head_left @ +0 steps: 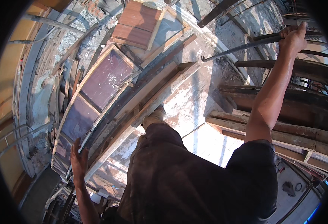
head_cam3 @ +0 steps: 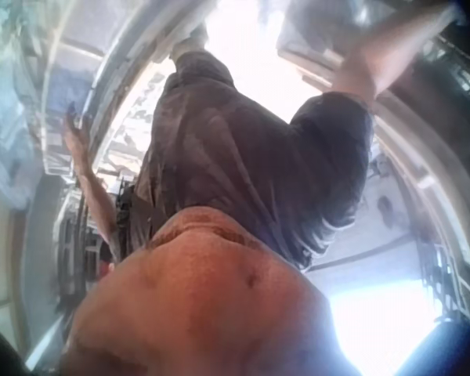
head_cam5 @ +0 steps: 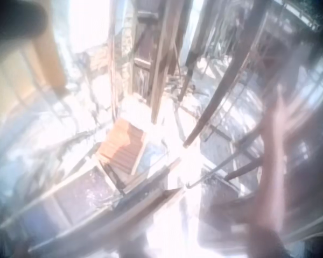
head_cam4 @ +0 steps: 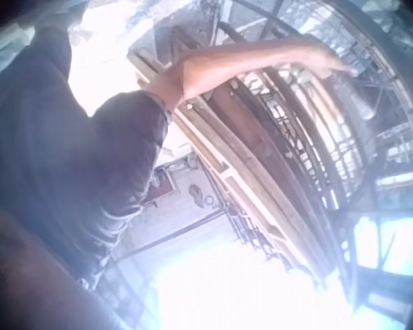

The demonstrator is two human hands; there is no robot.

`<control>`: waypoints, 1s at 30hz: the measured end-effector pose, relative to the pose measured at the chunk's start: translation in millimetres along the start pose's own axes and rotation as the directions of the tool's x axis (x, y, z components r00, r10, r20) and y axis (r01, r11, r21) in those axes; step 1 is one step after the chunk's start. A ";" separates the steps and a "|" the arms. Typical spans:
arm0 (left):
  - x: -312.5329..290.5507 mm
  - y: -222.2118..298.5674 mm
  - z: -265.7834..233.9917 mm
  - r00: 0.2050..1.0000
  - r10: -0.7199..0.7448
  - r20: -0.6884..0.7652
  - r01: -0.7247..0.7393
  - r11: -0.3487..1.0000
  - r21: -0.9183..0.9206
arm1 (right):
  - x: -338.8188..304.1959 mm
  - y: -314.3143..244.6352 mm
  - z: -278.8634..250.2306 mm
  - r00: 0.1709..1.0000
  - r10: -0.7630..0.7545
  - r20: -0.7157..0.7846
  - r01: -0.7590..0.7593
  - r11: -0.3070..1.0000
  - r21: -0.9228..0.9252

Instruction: The person uses a pry bar to detach wooden forms from a concrete structure, prying pieces apart and moving the loosened lumber to the side.

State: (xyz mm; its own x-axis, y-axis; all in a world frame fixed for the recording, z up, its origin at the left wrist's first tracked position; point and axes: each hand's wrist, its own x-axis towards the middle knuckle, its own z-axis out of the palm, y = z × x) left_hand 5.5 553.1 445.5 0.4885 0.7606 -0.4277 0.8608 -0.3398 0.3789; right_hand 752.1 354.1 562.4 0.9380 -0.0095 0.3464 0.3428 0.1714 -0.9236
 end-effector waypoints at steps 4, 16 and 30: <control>15.3 0.5 5.6 0.998 -0.009 0.058 0.008 1.000 0.012 | 56.3 36.4 5.4 1.000 0.002 -0.003 -0.002 0.998 -0.070; 17.1 -22.1 28.5 0.976 -0.115 0.185 0.111 0.993 0.034 | 134.6 121.4 45.7 0.987 0.015 -0.160 -0.055 0.966 -0.254; 34.3 -1.3 29.3 0.945 -0.197 0.260 0.233 0.966 -0.117 | 240.3 197.9 17.2 0.926 -0.162 0.342 0.296 -0.254 -0.921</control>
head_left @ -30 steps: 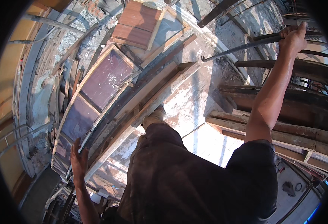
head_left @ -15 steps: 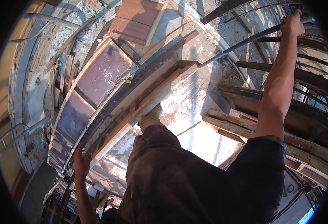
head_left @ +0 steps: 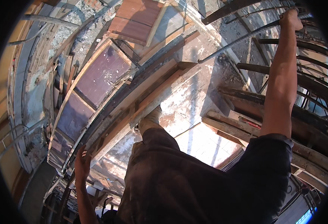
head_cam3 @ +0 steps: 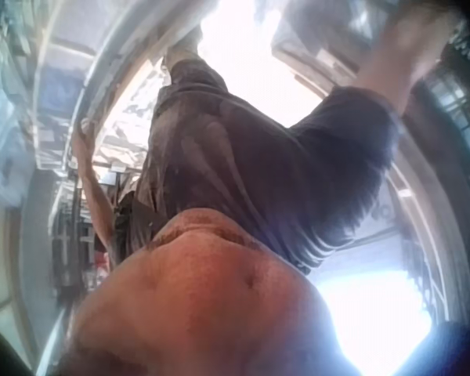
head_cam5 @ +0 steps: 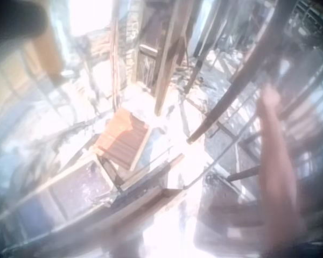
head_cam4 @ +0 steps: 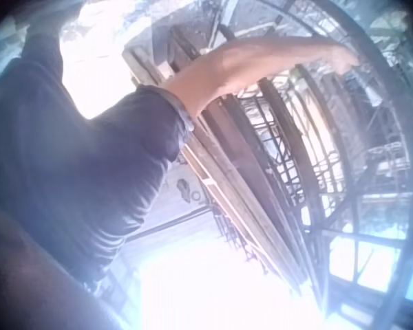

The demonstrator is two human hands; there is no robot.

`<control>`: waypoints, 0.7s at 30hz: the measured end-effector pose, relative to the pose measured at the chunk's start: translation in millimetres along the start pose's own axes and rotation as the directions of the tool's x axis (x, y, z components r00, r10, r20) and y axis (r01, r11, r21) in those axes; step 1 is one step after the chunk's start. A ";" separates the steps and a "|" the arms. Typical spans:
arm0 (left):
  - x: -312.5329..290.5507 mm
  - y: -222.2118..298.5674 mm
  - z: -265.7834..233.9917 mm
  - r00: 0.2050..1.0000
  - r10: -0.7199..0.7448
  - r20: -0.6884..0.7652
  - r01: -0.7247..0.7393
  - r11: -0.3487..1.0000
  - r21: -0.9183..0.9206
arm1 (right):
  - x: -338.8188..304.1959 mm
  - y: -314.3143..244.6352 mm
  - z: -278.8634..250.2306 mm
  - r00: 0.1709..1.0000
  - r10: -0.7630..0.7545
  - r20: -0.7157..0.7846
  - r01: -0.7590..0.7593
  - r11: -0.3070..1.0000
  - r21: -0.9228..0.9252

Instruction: The person uses a pry bar to detach wooden forms from a concrete structure, prying pieces apart and moving the loosened lumber to the side.

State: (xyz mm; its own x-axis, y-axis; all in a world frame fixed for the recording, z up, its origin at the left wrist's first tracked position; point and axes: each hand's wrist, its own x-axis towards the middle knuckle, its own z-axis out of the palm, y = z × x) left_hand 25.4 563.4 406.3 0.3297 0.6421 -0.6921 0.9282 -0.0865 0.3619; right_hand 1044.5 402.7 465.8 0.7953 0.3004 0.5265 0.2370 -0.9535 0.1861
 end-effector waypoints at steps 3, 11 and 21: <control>-1.3 -5.3 -3.5 1.000 -0.009 -0.010 0.009 1.000 -0.007 | -83.5 -64.4 -87.9 0.800 0.525 0.289 -0.405 0.118 0.907; 31.1 2.8 12.1 0.994 0.107 0.037 -0.108 0.994 0.016 | -248.1 -46.9 -230.7 0.746 0.662 0.073 -0.047 -0.057 0.997; 30.9 177.2 -21.8 0.833 0.546 0.090 -0.553 0.830 0.082 | -331.9 -41.7 -294.9 0.811 0.536 0.236 -0.152 -0.198 0.968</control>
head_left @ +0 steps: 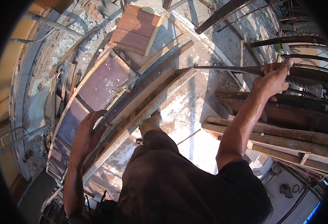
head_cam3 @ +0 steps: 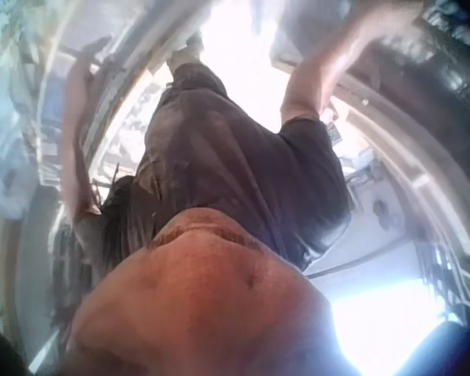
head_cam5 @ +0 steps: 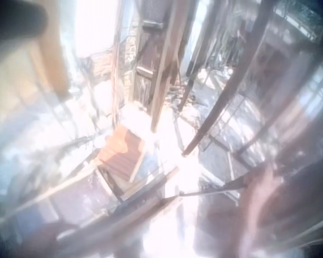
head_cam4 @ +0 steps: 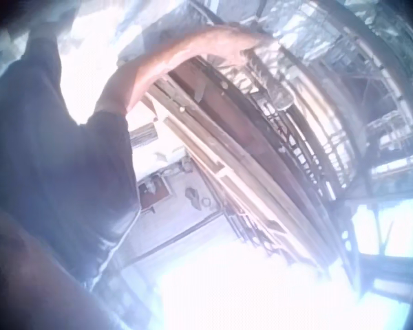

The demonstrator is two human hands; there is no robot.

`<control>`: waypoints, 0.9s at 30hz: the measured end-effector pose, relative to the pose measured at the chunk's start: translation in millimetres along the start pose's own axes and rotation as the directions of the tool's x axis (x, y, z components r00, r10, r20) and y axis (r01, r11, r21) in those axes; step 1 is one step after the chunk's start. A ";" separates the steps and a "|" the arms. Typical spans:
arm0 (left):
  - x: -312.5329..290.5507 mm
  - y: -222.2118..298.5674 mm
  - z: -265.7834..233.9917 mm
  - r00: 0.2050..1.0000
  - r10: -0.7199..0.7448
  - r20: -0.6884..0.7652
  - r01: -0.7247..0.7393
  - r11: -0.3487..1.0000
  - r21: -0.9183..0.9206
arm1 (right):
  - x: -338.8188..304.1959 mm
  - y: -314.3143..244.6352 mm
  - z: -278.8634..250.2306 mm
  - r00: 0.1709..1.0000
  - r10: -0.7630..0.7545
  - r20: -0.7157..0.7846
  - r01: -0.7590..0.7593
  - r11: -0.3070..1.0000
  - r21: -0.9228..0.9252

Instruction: The person uses a pry bar to detach wooden forms from a concrete structure, prying pieces apart and moving the loosened lumber to the side.

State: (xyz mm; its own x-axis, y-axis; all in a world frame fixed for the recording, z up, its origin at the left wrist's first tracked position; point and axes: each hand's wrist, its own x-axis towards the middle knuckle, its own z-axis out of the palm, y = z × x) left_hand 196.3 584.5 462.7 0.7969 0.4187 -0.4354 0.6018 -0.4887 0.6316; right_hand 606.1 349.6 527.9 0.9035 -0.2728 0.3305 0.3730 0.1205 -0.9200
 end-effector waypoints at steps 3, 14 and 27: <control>1.1 57.3 -8.7 0.967 0.233 -0.102 -0.242 0.966 -0.094 | -55.6 -5.7 5.1 0.994 0.050 0.099 -0.050 0.999 -0.004; -97.3 104.1 -48.7 0.799 0.465 -0.383 -0.539 0.835 -0.112 | -346.4 27.2 -40.1 0.735 -0.197 0.649 0.384 0.910 -0.158; -116.2 -116.2 161.4 0.920 -0.284 0.270 0.155 0.896 0.415 | -550.6 164.1 -171.7 -0.222 0.185 0.957 0.511 0.858 -0.048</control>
State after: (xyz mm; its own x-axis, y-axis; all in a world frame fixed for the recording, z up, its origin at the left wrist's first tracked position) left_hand 42.1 469.1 336.4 0.5759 0.3178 -0.7532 0.6848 -0.6907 0.2323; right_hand 133.6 355.6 158.8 0.0709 0.9966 -0.0420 0.7715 -0.0815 -0.6310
